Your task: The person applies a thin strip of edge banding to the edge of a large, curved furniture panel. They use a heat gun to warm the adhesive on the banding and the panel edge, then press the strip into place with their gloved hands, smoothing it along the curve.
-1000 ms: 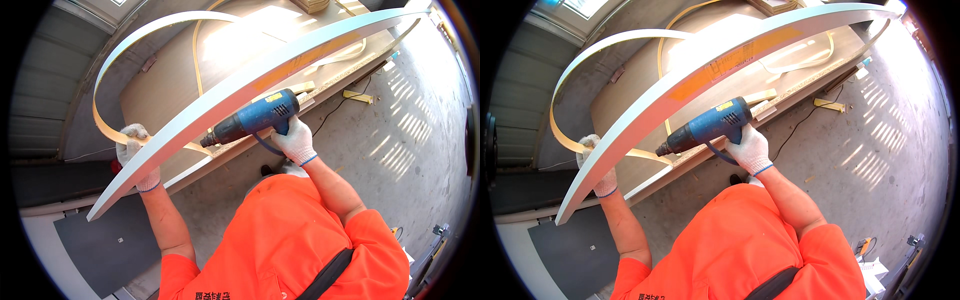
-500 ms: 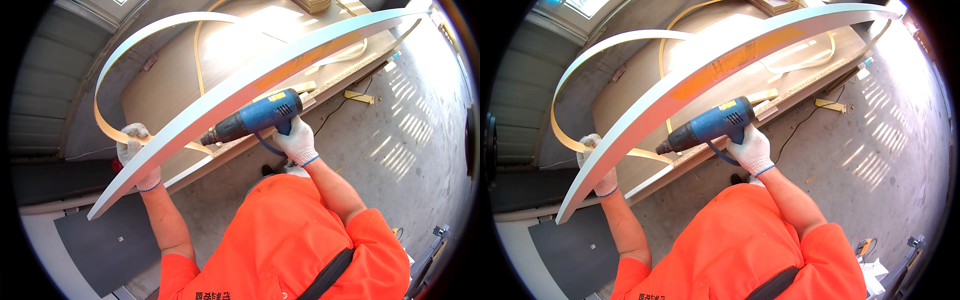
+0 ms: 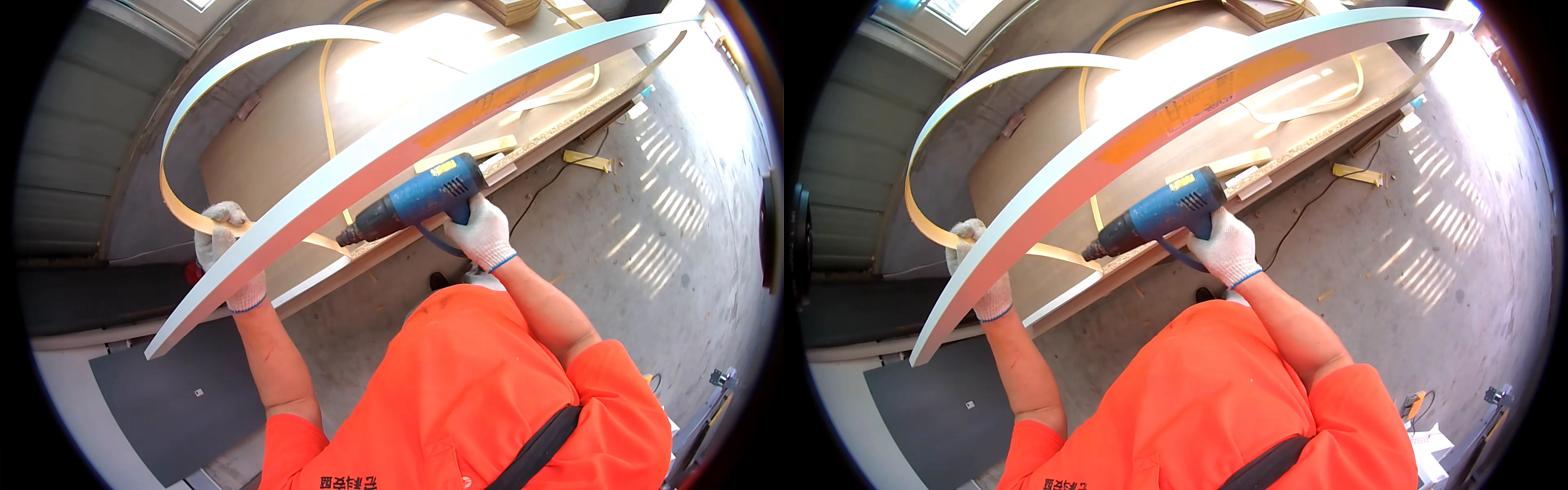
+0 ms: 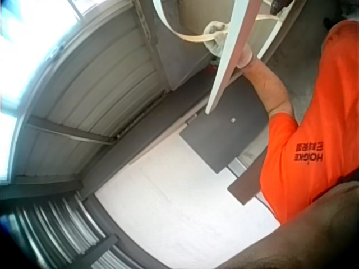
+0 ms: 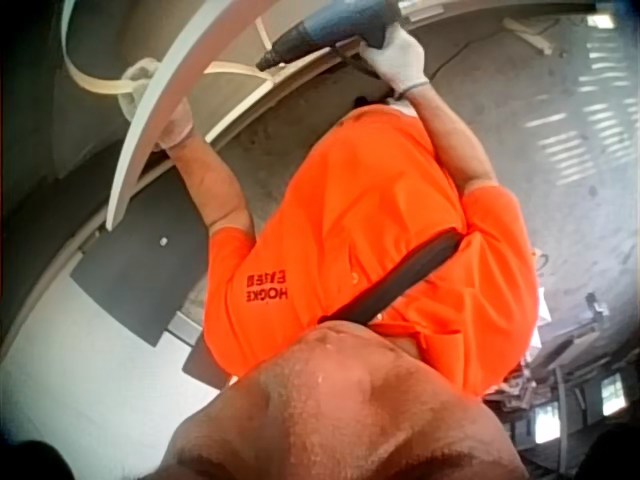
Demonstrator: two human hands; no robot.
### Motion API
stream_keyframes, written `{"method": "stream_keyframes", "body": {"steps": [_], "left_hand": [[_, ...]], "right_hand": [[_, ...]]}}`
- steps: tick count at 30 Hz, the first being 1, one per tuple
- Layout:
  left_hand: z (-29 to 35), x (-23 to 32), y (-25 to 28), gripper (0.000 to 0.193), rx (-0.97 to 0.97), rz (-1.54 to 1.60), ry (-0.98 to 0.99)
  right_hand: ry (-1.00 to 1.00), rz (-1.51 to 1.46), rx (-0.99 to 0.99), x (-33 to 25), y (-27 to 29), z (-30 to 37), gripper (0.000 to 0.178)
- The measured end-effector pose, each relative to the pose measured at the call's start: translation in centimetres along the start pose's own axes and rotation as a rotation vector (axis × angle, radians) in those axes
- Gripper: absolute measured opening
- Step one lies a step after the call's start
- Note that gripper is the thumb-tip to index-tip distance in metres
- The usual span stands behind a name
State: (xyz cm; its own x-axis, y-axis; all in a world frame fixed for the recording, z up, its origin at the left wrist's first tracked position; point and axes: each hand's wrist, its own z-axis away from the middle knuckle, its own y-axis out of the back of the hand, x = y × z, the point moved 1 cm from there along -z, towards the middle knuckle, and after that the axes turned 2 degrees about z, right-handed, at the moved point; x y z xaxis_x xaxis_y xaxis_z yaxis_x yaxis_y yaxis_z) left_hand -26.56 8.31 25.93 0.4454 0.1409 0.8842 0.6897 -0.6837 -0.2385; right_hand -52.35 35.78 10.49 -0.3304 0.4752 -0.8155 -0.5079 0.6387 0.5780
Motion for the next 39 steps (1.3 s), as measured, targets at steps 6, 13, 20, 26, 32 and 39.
{"method": "stream_keyframes", "body": {"steps": [6, 13, 20, 26, 32, 39], "left_hand": [[0.0, -0.1, 0.1, 0.036, 0.006, -0.056, -0.013], [0.0, 0.0, 0.1, 0.034, -0.005, -0.011, 0.006], [0.0, -0.2, 0.5, 0.032, -0.005, 0.004, 0.005], [-0.1, -0.1, 0.2, 0.032, -0.015, 0.057, 0.017], [-0.2, -0.3, 0.4, 0.033, 0.013, 0.052, 0.011], [-0.3, -0.2, 0.2, 0.034, 0.011, 0.037, 0.008]], "right_hand": [[-0.010, 0.130, -0.058, 2.8, -2.6, 1.0, 0.039], [0.061, 0.192, -0.032, 4.1, -4.0, 1.0, 0.043], [-0.043, 0.033, -0.042, 1.1, -2.1, 0.8, 0.044], [-0.057, -0.174, -0.032, -2.0, 0.2, 0.3, 0.043], [-0.074, -0.261, -0.036, -2.9, 0.5, 0.1, 0.043], [-0.050, 0.029, -0.039, 0.8, -1.4, 0.6, 0.044]]}}
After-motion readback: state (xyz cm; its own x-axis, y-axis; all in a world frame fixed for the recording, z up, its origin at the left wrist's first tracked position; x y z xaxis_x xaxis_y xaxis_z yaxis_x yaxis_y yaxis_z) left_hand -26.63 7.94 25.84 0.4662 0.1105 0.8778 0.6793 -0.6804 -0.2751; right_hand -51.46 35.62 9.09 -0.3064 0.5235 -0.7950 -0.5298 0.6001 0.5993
